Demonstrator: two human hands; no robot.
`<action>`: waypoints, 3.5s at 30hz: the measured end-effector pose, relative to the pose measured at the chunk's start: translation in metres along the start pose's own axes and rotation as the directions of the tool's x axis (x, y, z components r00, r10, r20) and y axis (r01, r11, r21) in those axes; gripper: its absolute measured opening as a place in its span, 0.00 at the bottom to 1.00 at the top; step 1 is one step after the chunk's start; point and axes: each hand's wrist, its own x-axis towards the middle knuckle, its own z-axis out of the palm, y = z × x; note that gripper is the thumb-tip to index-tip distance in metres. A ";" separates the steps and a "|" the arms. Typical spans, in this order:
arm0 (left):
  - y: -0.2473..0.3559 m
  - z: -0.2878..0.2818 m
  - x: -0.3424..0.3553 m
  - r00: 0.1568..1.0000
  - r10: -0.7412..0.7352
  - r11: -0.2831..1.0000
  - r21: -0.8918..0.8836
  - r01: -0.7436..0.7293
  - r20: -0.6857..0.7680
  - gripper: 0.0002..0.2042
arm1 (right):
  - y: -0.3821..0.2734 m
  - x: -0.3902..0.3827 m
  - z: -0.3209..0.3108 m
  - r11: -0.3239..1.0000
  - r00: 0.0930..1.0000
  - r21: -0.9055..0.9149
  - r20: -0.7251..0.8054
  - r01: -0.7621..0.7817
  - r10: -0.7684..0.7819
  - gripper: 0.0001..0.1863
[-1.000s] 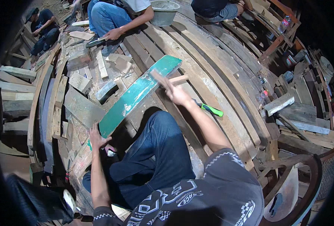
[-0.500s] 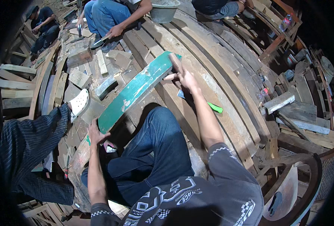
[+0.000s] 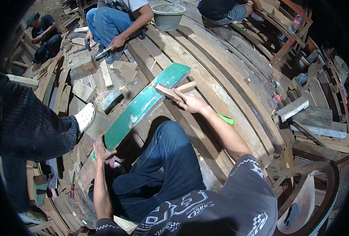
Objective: The person picks up a wooden board and a sanding block, sits down, and sands the surface and edges of the wooden board using the sanding block.
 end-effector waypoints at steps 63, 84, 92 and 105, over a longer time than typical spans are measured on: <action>-0.107 -0.101 -0.011 0.675 -0.644 0.368 -0.919 -0.141 -0.361 0.12 | -0.109 0.007 -0.007 0.941 0.997 0.334 0.033 0.056 -0.071 0.34; 0.024 -0.013 -0.006 0.976 -0.046 0.986 0.166 0.011 0.213 0.56 | -0.030 -0.039 -0.006 0.974 0.963 0.050 -0.150 -0.220 0.225 0.26; 0.014 -0.005 -0.002 0.982 -0.031 0.981 0.195 -0.006 0.186 0.57 | -0.039 -0.038 -0.013 0.976 0.968 0.074 -0.133 -0.206 0.214 0.30; 0.008 0.005 0.001 0.984 -0.034 0.990 0.142 0.009 0.175 0.59 | -0.008 -0.042 0.009 1.000 0.994 0.019 -0.109 0.015 -0.013 0.34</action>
